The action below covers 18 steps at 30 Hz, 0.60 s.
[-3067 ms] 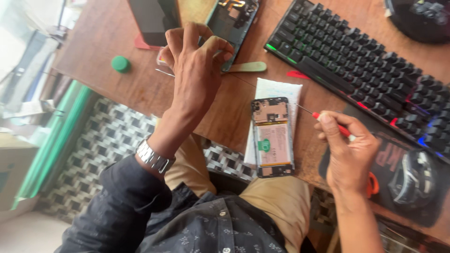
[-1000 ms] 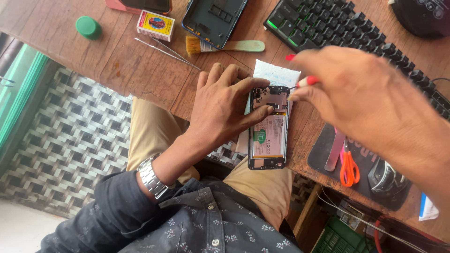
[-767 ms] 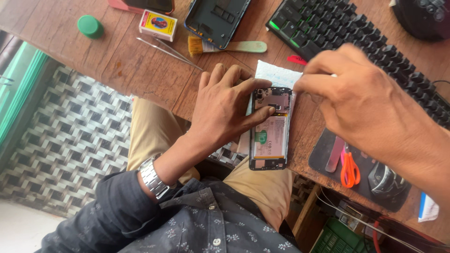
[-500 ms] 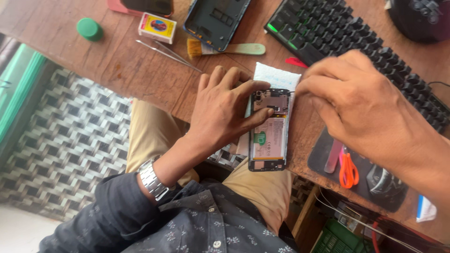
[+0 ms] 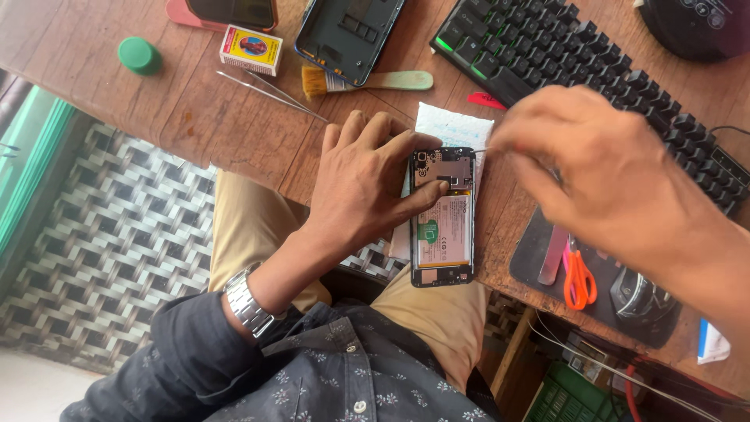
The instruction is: The person uses a screwdriver to remove screws from the internal frame of a disassembled smartphone. The person then uses tweezers to lift and remove a small metal bracket from the device. The person briefly answers an incoming call on a nearby phone before returning to the repair.
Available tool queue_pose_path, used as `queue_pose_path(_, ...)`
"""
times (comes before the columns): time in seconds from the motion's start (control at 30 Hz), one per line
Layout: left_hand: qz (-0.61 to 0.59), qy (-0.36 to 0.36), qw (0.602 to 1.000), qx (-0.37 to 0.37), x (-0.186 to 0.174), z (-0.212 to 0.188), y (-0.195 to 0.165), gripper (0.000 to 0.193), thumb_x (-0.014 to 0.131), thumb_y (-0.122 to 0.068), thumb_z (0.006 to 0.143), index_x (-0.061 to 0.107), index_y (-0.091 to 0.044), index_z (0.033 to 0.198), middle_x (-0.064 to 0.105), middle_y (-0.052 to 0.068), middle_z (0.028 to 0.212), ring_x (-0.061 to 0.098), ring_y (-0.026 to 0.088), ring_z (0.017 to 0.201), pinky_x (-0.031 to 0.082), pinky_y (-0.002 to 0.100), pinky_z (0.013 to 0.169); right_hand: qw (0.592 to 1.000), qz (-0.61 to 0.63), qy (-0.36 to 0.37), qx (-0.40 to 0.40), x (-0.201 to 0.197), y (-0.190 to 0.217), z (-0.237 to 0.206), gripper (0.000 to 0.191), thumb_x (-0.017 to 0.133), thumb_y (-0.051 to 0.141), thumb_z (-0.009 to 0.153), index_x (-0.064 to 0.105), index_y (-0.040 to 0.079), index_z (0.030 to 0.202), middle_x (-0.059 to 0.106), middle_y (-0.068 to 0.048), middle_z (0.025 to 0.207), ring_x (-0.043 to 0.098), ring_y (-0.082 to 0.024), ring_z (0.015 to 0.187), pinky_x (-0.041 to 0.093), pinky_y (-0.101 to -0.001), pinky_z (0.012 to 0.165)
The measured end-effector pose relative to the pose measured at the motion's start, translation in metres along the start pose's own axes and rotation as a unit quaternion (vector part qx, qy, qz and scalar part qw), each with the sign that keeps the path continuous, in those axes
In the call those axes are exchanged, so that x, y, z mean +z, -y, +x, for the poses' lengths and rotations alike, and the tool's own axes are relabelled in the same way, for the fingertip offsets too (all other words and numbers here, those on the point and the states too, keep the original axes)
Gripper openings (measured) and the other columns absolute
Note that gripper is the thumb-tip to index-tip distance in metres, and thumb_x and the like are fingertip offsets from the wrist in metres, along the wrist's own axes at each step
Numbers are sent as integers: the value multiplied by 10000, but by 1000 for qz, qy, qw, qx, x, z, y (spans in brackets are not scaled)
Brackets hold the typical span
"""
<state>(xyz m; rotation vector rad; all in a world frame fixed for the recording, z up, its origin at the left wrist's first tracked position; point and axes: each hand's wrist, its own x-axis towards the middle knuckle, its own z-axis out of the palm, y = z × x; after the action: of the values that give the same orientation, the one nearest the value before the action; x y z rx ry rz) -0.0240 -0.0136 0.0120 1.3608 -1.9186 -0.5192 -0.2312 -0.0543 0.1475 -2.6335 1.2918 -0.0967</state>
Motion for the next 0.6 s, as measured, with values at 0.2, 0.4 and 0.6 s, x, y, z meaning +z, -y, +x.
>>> queue_pose_path(0.2, 13, -7, 1000, 6, 1, 1, -2, 438, 799, -479, 838, 733, -198, 1167, 602, 39, 1033, 534, 268, 1043, 374, 430, 890, 994, -85, 47, 58, -1, 5, 0, 229, 668, 232, 959, 737, 69, 1103, 711, -133, 939, 701, -324, 804, 553, -392, 708)
queue_pose_path(0.4, -2, -5, 1000, -1, -1, 0, -3, 431, 800, -477, 820, 745, -209, 1152, 585, 55, 993, 530, 280, 1028, 375, 435, 879, 996, -64, 46, 49, 2, 1, -3, 369, 734, 238, 939, 704, 30, 1243, 688, -141, 954, 707, -301, 780, 571, -374, 692)
queue_pose_path(0.6, 7, -10, 1000, 2, 1, 0, -2, 444, 798, -477, 819, 744, -205, 1166, 585, 49, 1003, 533, 276, 1030, 375, 434, 885, 998, -54, 17, -8, 0, 9, -3, 236, 674, 174, 885, 722, 69, 1091, 701, -111, 998, 698, -338, 866, 567, -413, 762)
